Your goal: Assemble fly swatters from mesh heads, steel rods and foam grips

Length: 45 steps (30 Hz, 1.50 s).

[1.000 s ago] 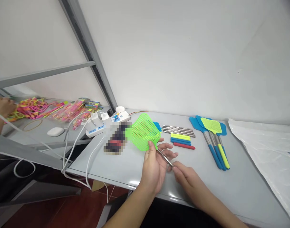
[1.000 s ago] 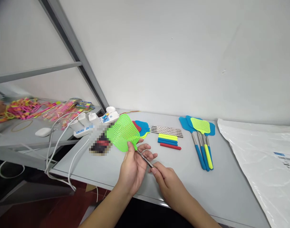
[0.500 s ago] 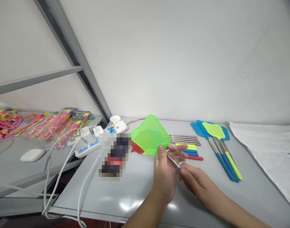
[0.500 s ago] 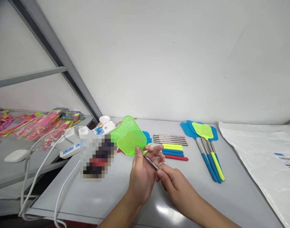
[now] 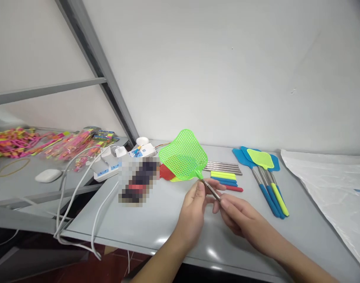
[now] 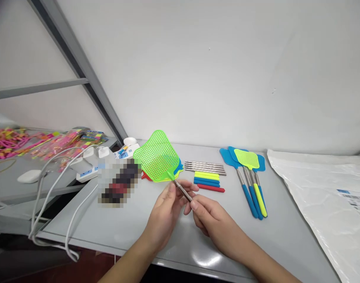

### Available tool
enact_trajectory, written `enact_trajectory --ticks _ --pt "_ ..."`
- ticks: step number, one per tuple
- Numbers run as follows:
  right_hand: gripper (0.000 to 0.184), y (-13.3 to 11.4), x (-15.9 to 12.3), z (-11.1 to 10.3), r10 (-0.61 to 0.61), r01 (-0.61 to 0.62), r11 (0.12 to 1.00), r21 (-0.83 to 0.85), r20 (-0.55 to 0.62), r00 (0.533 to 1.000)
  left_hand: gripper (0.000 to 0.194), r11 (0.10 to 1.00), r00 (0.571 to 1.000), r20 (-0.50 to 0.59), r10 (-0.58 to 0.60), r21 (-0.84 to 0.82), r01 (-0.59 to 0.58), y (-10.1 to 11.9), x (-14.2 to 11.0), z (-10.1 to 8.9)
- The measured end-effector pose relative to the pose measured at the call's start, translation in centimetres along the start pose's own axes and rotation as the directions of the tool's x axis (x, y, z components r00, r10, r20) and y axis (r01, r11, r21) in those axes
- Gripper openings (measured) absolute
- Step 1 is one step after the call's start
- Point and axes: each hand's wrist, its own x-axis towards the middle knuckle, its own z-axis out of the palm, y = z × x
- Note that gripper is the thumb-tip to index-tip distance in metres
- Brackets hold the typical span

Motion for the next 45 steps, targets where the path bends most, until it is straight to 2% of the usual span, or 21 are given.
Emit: enact_trajectory --ticks 4,9,13,17,20,22,23,27,30,32,35,37,39,42,45 --pt "0.035 0.6 -2.3 0.1 -0.035 0.034 0.991 -0.128 -0.009 0.999 0.035 0.994 0.994 -0.047 0.104 0.042 -0.102 -0.9 -1.2 0.6" --pt "0.036 1.9 -5.0 0.6 -0.098 0.058 0.954 -0.295 -0.123 0.988 0.03 0.971 0.974 -0.067 0.217 0.114 -0.209 -0.7 -2.1 2.4" --pt "0.032 3.0 -7.0 0.8 -0.119 0.046 0.89 -0.453 -0.134 0.984 0.029 0.958 0.945 -0.16 0.286 0.07 -0.278 1.2 -2.8 3.2" --pt "0.03 4.2 -8.7 0.3 -0.083 0.02 0.846 -0.533 -0.094 0.992 0.024 0.916 0.879 -0.282 0.386 0.006 -0.4 4.1 -2.7 2.2" --pt "0.031 4.3 -9.2 0.3 -0.067 0.017 0.837 -0.547 -0.071 0.995 0.024 0.899 0.857 -0.313 0.41 -0.022 -0.438 4.8 -2.7 1.9" --pt "0.031 3.7 -8.9 0.4 -0.089 0.026 0.84 -0.542 -0.09 0.992 0.026 0.907 0.868 -0.314 0.384 -0.051 -0.419 3.8 -2.8 2.5" --pt "0.031 3.2 -8.6 0.5 -0.105 0.037 0.845 -0.533 -0.098 0.99 0.025 0.923 0.89 -0.29 0.352 -0.052 -0.381 2.9 -2.9 2.9" --pt "0.031 1.6 -7.0 0.4 -0.188 0.116 0.874 -0.471 -0.107 0.976 0.03 0.994 0.986 -0.122 0.111 0.009 -0.111 -1.3 -3.5 4.6" --pt "0.034 1.2 -6.0 -0.1 -0.233 0.142 0.87 -0.473 -0.139 0.962 0.033 0.999 0.998 -0.061 0.027 0.021 -0.025 -2.6 -3.5 4.9" --pt "0.033 1.0 -5.7 -0.1 -0.236 0.129 0.853 -0.506 -0.152 0.96 0.032 0.997 0.996 -0.058 0.071 0.043 -0.069 -2.0 -3.2 4.5" --pt "0.031 0.5 -5.8 0.3 -0.226 0.095 0.817 -0.569 -0.164 0.96 0.027 0.978 0.976 -0.082 0.2 0.083 -0.193 0.3 -2.5 3.4" --pt "0.03 0.1 -6.2 0.7 -0.209 0.076 0.788 -0.612 -0.149 0.967 0.026 0.949 0.938 -0.149 0.314 0.048 -0.311 2.3 -2.1 2.5" --pt "0.031 -0.2 -6.7 0.9 -0.187 0.062 0.763 -0.643 -0.127 0.974 0.025 0.902 0.875 -0.243 0.418 -0.001 -0.431 4.1 -1.7 1.7" --pt "0.033 -0.1 -7.5 0.8 -0.167 0.046 0.761 -0.647 -0.127 0.978 0.024 0.895 0.866 -0.263 0.425 -0.018 -0.445 5.2 -1.4 1.2" --pt "0.035 0.2 -7.8 0.4 -0.16 0.041 0.783 -0.621 -0.138 0.977 0.027 0.908 0.868 -0.316 0.384 -0.044 -0.418 3.6 -1.6 2.0"
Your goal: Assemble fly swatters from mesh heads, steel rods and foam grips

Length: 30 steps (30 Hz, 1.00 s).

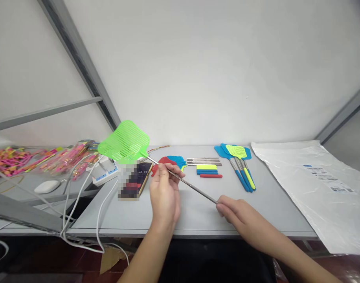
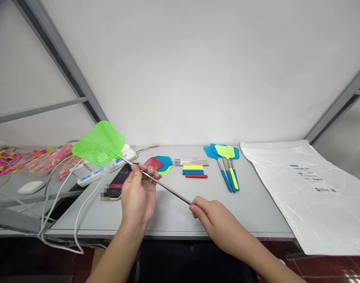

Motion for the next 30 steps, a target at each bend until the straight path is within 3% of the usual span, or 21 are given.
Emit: enact_trajectory --ticks 2,6,12,21,30 --pt "0.035 0.3 0.2 -0.1 -0.016 0.017 1.0 0.015 -0.014 1.0 0.031 0.998 0.998 -0.007 -0.067 0.004 0.067 -1.7 -1.6 0.6" --pt "0.031 0.5 1.1 0.1 -0.059 0.058 0.998 -0.023 -0.072 0.996 0.036 0.962 0.947 0.171 -0.272 0.08 0.262 -4.2 -4.2 1.4" --pt "0.03 0.6 1.3 0.2 -0.032 0.012 0.967 -0.256 -0.072 0.997 0.029 0.982 0.981 0.072 -0.181 -0.043 0.184 -2.7 -2.1 0.8" --pt "0.031 0.7 0.1 -0.1 -0.018 -0.002 0.961 -0.277 -0.069 0.997 0.027 0.994 0.996 0.056 -0.07 -0.078 0.074 -1.2 -0.6 0.3" --pt "0.029 3.4 -2.7 -0.5 -0.02 -0.015 0.915 -0.402 -0.081 0.996 0.029 0.989 0.999 0.033 -0.043 -0.143 0.047 1.7 3.1 -1.6"
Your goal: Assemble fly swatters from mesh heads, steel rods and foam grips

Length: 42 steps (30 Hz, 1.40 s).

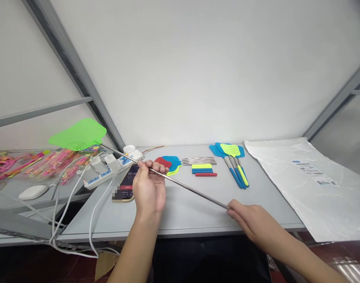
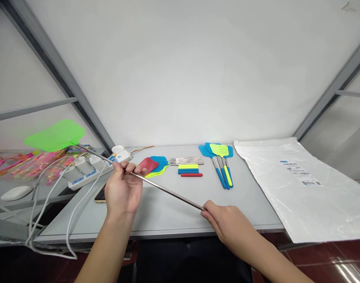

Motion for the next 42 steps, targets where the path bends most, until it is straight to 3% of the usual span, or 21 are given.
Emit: enact_trajectory --ticks 2,5,7,9,13,16,19,25,30,33,37,42 --pt "0.03 0.6 -0.2 0.0 0.019 -0.019 1.0 -0.012 -0.008 1.0 0.029 1.0 1.0 -0.001 0.004 0.019 -0.004 -0.4 0.0 0.0" --pt "0.031 1.3 0.3 -0.2 0.036 -0.036 0.999 0.001 -0.03 0.999 0.032 0.997 0.999 -0.012 -0.037 0.072 0.038 -2.6 -1.5 0.6" --pt "0.032 1.5 1.0 -0.2 0.035 -0.033 0.999 0.027 -0.049 0.998 0.033 0.982 0.988 0.07 -0.135 0.146 0.124 -4.8 -3.2 1.1" --pt "0.032 1.6 1.8 0.0 0.031 -0.028 0.999 0.04 -0.07 0.997 0.033 0.938 0.935 0.205 -0.291 0.256 0.235 -6.9 -5.1 1.6" --pt "0.032 1.4 2.8 0.5 0.028 -0.026 0.999 0.02 -0.103 0.994 0.033 0.933 0.935 0.235 -0.267 0.304 0.19 -8.9 -6.7 2.2" --pt "0.032 1.4 2.7 0.6 0.043 -0.043 0.999 -0.002 -0.128 0.991 0.032 0.952 0.957 0.22 -0.188 0.282 0.122 -8.3 -5.3 2.5" --pt "0.031 2.0 2.2 0.9 0.086 -0.094 0.994 -0.055 -0.139 0.987 0.03 0.977 0.988 0.124 -0.091 0.205 0.064 -7.1 -2.7 2.7" --pt "0.029 3.9 1.8 0.9 0.123 -0.144 0.982 -0.121 -0.163 0.979 0.031 0.982 0.983 0.143 -0.116 0.165 0.092 -7.1 1.8 4.0" --pt "0.029 4.7 2.9 -0.5 0.194 -0.213 0.972 -0.1 -0.172 0.966 0.029 0.992 0.982 0.156 -0.105 0.079 0.093 -7.8 3.9 6.1" --pt "0.031 5.2 3.3 -1.3 0.24 -0.253 0.966 -0.052 -0.183 0.953 0.03 0.998 0.993 0.112 -0.044 0.043 0.039 -7.6 5.2 6.1" --pt "0.034 5.6 3.4 -1.4 0.182 -0.189 0.982 -0.014 -0.214 0.96 0.035 0.998 0.993 0.12 -0.006 0.062 -0.002 -8.4 4.6 5.2" --pt "0.037 5.6 4.0 -0.5 0.157 -0.169 0.985 -0.029 -0.248 0.956 0.036 0.956 0.956 0.2 -0.213 0.243 0.162 -11.4 0.3 4.9"
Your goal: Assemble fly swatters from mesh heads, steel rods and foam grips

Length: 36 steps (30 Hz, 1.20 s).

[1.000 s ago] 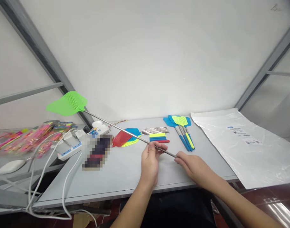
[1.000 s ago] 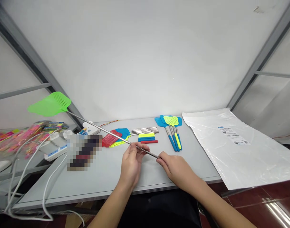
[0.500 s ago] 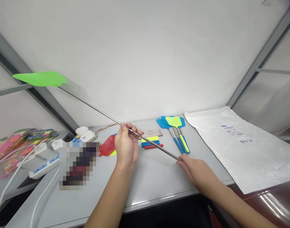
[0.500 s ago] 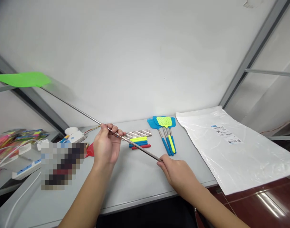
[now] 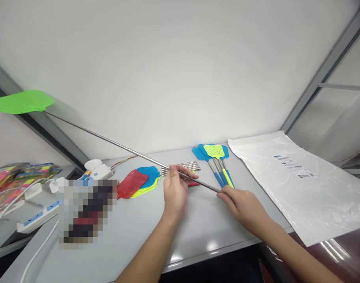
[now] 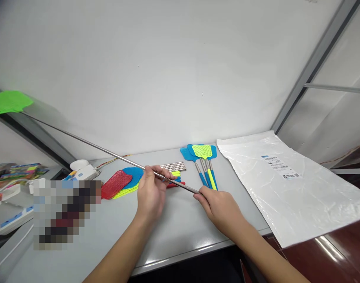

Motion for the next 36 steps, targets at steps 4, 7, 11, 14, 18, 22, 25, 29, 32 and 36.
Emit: enact_trajectory --ticks 4,7,11,14,18,22,25,29,32,36 --pt "0.04 0.0 -0.2 0.2 -0.025 0.024 0.999 -0.046 -0.007 1.0 0.035 1.0 0.999 -0.01 0.03 -0.004 -0.03 -0.4 -0.8 0.4" --pt "0.04 0.0 -0.6 -0.1 -0.029 0.028 0.997 -0.069 -0.008 1.0 0.034 0.999 0.998 0.027 0.049 -0.022 -0.049 0.2 -0.6 0.4" --pt "0.038 0.3 -1.1 -0.2 -0.006 0.006 0.997 -0.071 -0.007 1.0 0.032 0.998 0.995 0.079 0.059 -0.019 -0.058 0.2 -0.8 0.4" --pt "0.036 0.7 -1.3 0.0 -0.002 0.002 0.999 -0.049 -0.01 1.0 0.031 0.999 0.992 0.119 0.043 -0.013 -0.042 -0.1 -1.2 0.4" --pt "0.033 1.6 -1.5 0.0 -0.001 0.0 1.0 -0.006 -0.014 1.0 0.035 1.0 0.99 0.142 0.0 0.026 -0.003 -0.9 -1.5 0.1" --pt "0.03 2.3 -1.6 0.0 -0.014 0.016 0.999 0.037 -0.043 0.999 0.041 0.988 0.992 0.12 -0.028 0.156 0.009 -1.7 -1.6 0.0" --pt "0.029 2.4 -1.5 0.4 -0.043 0.045 0.999 0.031 -0.071 0.997 0.043 0.977 0.996 0.09 -0.009 0.212 -0.011 -2.0 -1.6 -0.1" --pt "0.03 1.8 -1.3 1.0 -0.072 0.074 0.997 0.025 -0.055 0.996 0.043 0.978 0.998 0.057 -0.003 0.21 -0.009 -2.1 -1.2 -0.3" --pt "0.03 1.4 -0.9 1.3 -0.049 0.05 0.997 0.052 -0.035 0.998 0.043 0.982 0.999 0.037 -0.013 0.188 0.005 -2.2 -0.8 -0.6" --pt "0.03 0.7 -0.2 1.3 -0.045 0.045 0.996 0.081 -0.003 0.999 0.046 0.968 0.999 0.03 -0.038 0.249 0.03 -2.8 -1.0 -0.7"
